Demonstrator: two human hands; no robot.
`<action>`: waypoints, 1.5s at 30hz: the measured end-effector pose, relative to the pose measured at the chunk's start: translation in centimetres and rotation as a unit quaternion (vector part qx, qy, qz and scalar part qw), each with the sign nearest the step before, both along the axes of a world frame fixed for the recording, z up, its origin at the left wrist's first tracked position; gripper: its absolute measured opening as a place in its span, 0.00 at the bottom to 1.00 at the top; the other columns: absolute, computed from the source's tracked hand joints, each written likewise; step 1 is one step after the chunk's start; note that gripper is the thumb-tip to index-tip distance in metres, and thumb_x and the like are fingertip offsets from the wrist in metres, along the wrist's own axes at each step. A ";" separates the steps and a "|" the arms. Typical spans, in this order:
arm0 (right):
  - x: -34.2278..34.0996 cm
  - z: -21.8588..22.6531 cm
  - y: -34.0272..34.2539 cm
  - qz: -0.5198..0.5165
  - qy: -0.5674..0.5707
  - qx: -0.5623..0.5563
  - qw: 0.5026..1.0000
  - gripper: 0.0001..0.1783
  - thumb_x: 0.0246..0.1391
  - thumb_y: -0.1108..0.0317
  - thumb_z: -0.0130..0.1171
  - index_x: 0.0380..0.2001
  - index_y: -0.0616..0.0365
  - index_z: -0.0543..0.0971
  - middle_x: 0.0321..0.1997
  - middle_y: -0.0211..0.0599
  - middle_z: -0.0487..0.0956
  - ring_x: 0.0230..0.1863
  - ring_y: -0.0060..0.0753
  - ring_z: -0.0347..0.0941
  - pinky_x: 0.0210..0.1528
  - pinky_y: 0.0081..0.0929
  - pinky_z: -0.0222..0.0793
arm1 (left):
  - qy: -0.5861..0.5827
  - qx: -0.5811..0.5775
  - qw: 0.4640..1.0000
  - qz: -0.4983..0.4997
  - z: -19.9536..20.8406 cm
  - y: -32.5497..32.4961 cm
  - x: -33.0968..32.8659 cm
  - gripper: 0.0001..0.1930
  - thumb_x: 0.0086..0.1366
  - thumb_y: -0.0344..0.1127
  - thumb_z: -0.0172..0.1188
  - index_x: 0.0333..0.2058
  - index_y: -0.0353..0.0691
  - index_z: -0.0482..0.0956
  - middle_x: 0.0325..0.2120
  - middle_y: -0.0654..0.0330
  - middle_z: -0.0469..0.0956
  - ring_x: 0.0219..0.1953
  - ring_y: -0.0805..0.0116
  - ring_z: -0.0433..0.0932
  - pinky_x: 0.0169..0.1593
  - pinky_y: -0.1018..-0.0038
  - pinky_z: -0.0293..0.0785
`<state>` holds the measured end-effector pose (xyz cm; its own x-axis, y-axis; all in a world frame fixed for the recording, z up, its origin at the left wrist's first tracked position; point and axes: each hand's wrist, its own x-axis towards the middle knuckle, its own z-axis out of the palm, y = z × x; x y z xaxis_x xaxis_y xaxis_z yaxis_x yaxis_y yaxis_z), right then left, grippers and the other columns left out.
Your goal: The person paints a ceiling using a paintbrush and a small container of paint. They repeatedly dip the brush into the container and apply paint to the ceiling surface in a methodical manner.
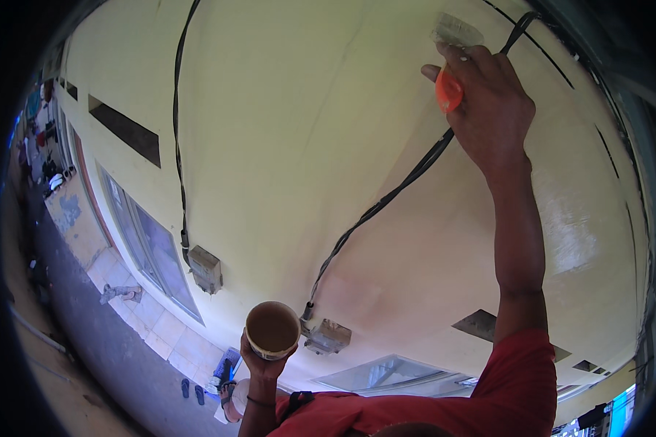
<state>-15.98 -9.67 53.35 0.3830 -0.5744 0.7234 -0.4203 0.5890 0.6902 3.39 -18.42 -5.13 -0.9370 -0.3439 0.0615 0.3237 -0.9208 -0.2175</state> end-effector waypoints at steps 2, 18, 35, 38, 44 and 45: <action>0.2 -2.1 0.2 0.006 -0.010 0.028 1.000 0.21 0.56 0.55 0.79 0.51 0.48 0.89 0.44 0.23 0.84 0.37 0.29 0.81 0.36 0.29 0.81 | -0.004 0.023 1.000 -0.007 -0.1 -0.1 0.1 0.38 0.73 0.67 0.57 0.74 0.54 0.69 0.72 0.50 0.71 0.72 0.39 0.71 0.59 0.26 0.78; 2.8 -11.7 1.5 0.141 -0.259 0.241 0.925 0.16 0.60 0.61 0.76 0.47 0.58 0.89 0.36 0.32 0.84 0.33 0.28 0.81 0.34 0.23 0.79 | -0.011 0.025 0.999 0.024 -2.0 -0.3 0.9 0.36 0.73 0.66 0.58 0.73 0.54 0.71 0.71 0.52 0.72 0.72 0.42 0.72 0.62 0.28 0.76; 1.0 11.6 3.4 0.204 -0.290 -0.077 0.932 0.13 0.61 0.68 0.74 0.48 0.56 0.87 0.38 0.28 0.86 0.27 0.17 0.76 0.24 0.22 0.66 | -0.004 0.011 1.000 0.006 -1.8 -0.3 0.0 0.37 0.72 0.66 0.59 0.73 0.55 0.71 0.72 0.53 0.71 0.74 0.42 0.69 0.65 0.27 0.72; 1.7 9.1 4.9 0.077 -0.173 -0.019 0.982 0.14 0.62 0.62 0.75 0.46 0.57 0.90 0.32 0.30 0.84 0.31 0.23 0.79 0.34 0.24 0.74 | 0.004 0.024 1.000 -0.012 -1.7 0.7 -0.8 0.37 0.72 0.66 0.58 0.73 0.56 0.71 0.72 0.53 0.71 0.74 0.42 0.69 0.65 0.26 0.72; -0.2 0.7 1.9 0.071 0.072 0.119 0.988 0.21 0.55 0.68 0.79 0.53 0.48 0.88 0.48 0.31 0.88 0.38 0.30 0.88 0.33 0.22 0.84 | 0.014 0.039 0.999 0.002 -1.4 -0.5 1.1 0.37 0.71 0.68 0.57 0.72 0.55 0.72 0.71 0.53 0.72 0.72 0.42 0.71 0.61 0.29 0.76; -0.8 0.7 1.9 0.046 0.100 0.107 0.988 0.21 0.55 0.66 0.79 0.53 0.47 0.89 0.48 0.30 0.88 0.37 0.29 0.88 0.33 0.22 0.84 | 0.016 0.038 0.999 0.001 -1.2 -0.4 1.0 0.37 0.71 0.68 0.57 0.72 0.55 0.72 0.71 0.53 0.72 0.72 0.41 0.71 0.60 0.29 0.76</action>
<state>-16.76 -7.81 54.01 0.5642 -0.6623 0.4931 -0.3073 0.3858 0.8699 4.42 -18.85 -6.33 -0.9345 -0.3500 0.0654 0.3166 -0.9008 -0.2970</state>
